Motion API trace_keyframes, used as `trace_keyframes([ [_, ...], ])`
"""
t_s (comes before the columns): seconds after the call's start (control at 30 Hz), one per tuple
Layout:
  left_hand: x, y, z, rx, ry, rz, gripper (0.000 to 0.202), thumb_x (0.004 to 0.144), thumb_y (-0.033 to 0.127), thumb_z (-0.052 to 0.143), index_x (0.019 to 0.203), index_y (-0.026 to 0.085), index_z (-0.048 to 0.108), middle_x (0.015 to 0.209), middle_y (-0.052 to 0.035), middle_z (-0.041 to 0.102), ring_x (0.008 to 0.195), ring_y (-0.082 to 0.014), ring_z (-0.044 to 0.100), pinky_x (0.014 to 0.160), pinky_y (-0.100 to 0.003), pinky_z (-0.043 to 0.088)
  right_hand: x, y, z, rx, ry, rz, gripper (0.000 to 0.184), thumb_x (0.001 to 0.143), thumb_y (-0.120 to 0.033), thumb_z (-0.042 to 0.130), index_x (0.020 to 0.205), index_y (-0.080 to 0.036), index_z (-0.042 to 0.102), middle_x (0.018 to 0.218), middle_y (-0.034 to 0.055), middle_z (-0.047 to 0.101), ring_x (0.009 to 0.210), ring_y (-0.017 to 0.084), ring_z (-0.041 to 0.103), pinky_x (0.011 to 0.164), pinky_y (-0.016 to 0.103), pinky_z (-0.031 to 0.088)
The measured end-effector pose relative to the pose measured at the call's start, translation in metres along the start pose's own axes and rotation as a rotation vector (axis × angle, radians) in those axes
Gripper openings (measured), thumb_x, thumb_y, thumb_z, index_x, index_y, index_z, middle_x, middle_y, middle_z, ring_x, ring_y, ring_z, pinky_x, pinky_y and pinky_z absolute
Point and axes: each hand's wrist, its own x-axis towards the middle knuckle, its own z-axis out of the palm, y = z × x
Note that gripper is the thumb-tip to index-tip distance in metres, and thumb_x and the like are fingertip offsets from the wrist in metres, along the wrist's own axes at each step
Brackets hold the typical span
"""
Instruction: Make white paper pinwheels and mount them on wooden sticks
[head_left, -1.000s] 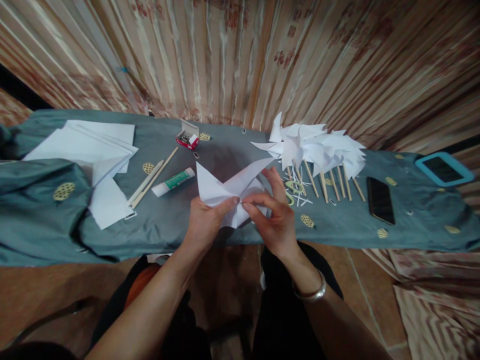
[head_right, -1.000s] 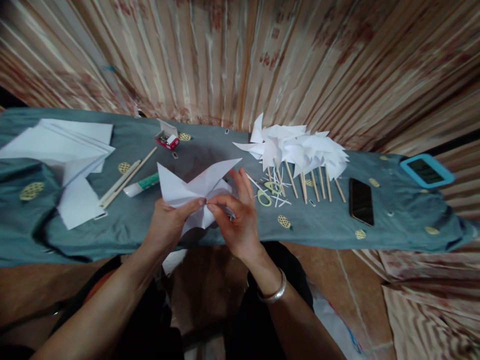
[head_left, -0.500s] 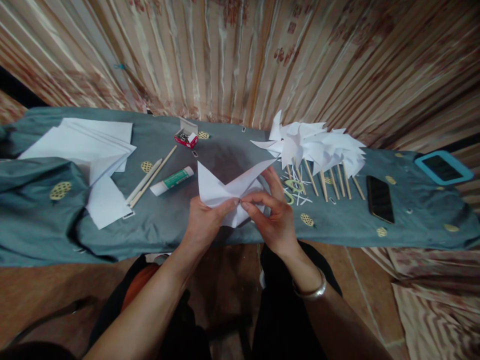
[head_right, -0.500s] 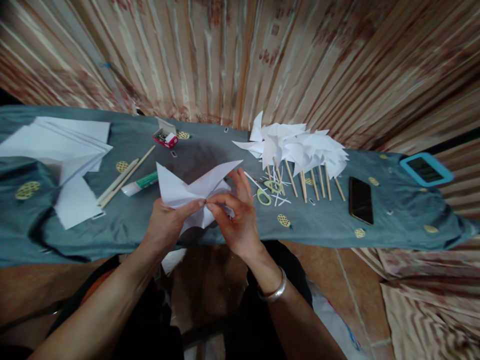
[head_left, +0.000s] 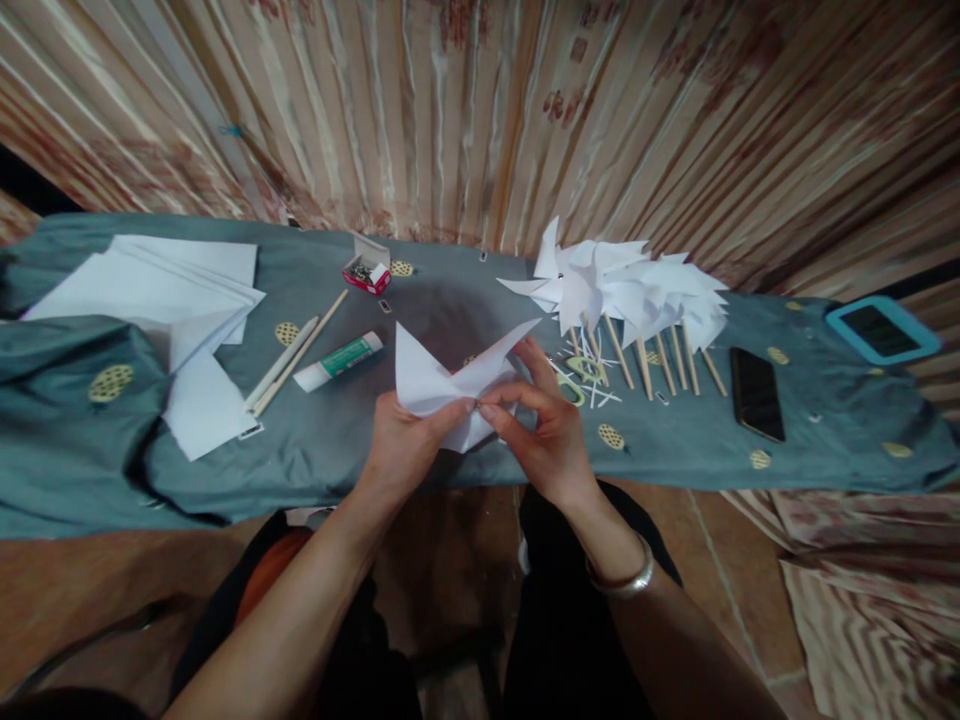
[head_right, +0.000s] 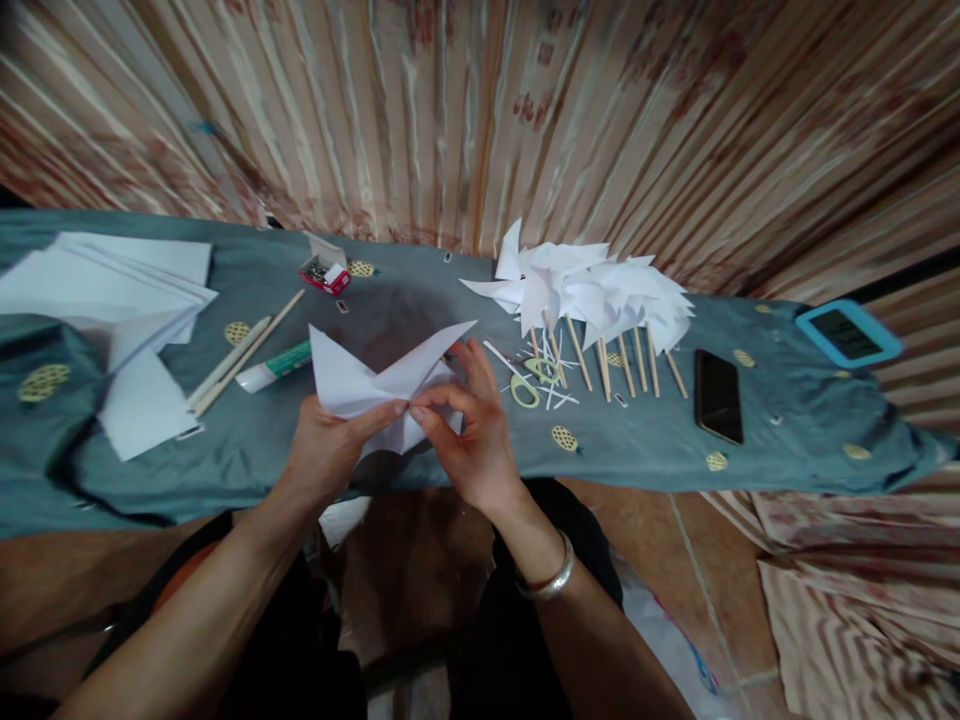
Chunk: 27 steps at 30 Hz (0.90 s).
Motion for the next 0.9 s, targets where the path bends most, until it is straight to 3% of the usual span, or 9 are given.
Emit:
trace_keyframes([
  [0.5,0.0007,-0.0032,-0.0039,0.023,-0.031,-0.01,0.027,0.051,0.024,0.085,0.076,0.016,0.077,0.079,-0.0057,0.077,0.07,-0.0202,0.07,0.071,-0.03,0.055,-0.0009,0.006,0.0031,0.1,-0.014,0.105,0.005,0.077,-0.028,0.068,0.077,-0.026,0.072,0.138,0.0013,0.055,0.14,0.025,0.036,0.116,0.05,0.026],
  [0.9,0.0015,-0.0039,-0.0033,0.039,-0.009,-0.016,0.027,0.051,0.024,0.083,0.074,0.014,0.076,0.078,-0.0062,0.077,0.07,-0.0212,0.069,0.071,-0.033,0.056,0.0005,0.0066,0.0024,0.116,-0.039,0.093,0.004,0.077,-0.027,0.068,0.078,-0.026,0.072,0.14,0.0011,0.054,0.139,0.025,0.038,0.115,0.05,0.027],
])
